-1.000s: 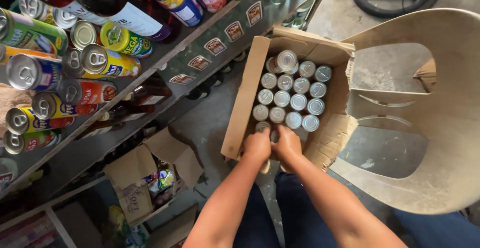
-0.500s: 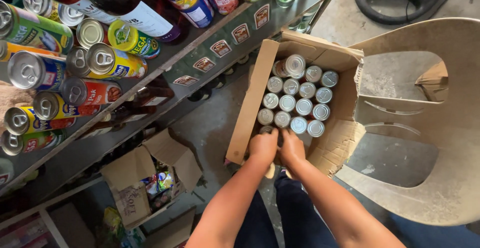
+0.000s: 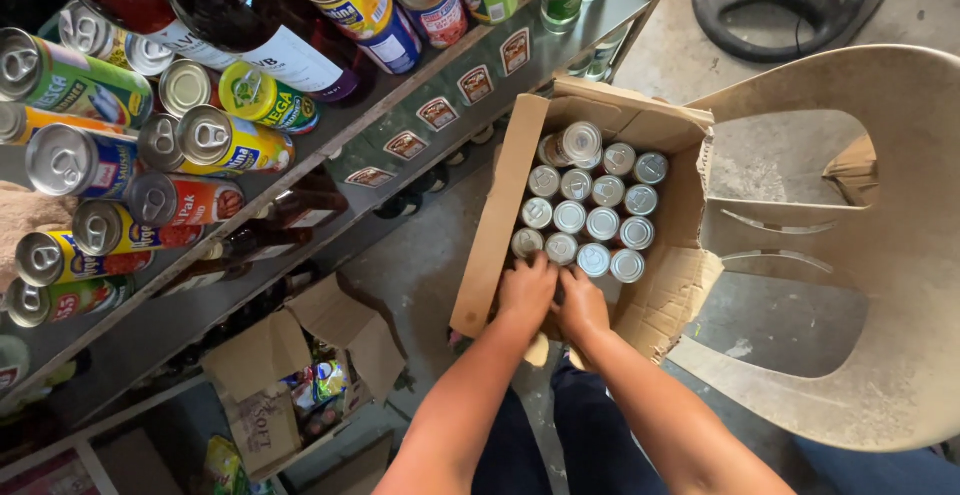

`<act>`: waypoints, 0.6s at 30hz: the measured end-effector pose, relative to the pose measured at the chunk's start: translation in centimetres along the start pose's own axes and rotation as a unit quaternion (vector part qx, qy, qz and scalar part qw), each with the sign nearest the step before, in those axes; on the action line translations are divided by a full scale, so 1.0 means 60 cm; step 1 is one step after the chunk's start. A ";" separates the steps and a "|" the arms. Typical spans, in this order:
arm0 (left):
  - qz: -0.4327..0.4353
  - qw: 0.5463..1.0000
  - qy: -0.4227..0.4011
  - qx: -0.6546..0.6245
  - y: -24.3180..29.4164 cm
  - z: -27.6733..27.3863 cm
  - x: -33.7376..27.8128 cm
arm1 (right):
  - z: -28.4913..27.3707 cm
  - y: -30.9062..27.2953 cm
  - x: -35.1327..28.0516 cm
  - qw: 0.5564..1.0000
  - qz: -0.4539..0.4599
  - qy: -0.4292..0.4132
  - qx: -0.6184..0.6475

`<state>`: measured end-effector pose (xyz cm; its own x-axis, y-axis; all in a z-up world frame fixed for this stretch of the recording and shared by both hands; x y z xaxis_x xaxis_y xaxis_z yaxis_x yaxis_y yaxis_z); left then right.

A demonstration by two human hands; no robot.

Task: Restocking and organizing canned goods from a cardboard box onto store shelves.

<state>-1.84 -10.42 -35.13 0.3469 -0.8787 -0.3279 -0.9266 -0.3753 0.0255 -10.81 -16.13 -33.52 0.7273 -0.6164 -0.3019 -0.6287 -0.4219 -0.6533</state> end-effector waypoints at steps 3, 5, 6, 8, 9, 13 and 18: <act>-0.008 0.998 -0.057 -0.034 -0.006 -0.036 0.002 | -0.002 -0.006 0.000 1.000 0.003 0.002 0.008; -0.008 1.000 -0.026 0.002 -0.007 0.003 0.011 | 0.007 -0.004 0.003 1.000 0.003 -0.010 0.000; -0.010 0.999 0.004 0.038 -0.006 0.021 0.016 | 0.013 -0.002 0.005 1.000 0.003 -0.024 -0.008; -0.018 0.999 0.001 0.027 -0.009 0.018 0.017 | 0.013 -0.004 0.009 1.000 -0.003 -0.022 -0.013; -0.028 0.999 -0.004 0.016 -0.012 0.018 0.015 | 0.014 -0.007 0.009 1.000 -0.010 -0.023 -0.017; -0.034 0.999 0.011 0.015 -0.013 -0.002 0.003 | 0.006 -0.016 0.005 0.999 0.004 -0.048 -0.018; -0.039 0.995 0.042 0.081 -0.010 0.043 0.015 | 0.012 -0.003 0.006 1.000 0.011 -0.023 -0.005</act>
Point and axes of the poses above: each hand's wrist, its own x-axis towards the middle knuckle, its own z-axis out of the palm, y = z × x, the point moved 5 cm from there along x, towards the middle knuckle, and after that the axes turned 3 degrees about -y, right-handed, at the moved point
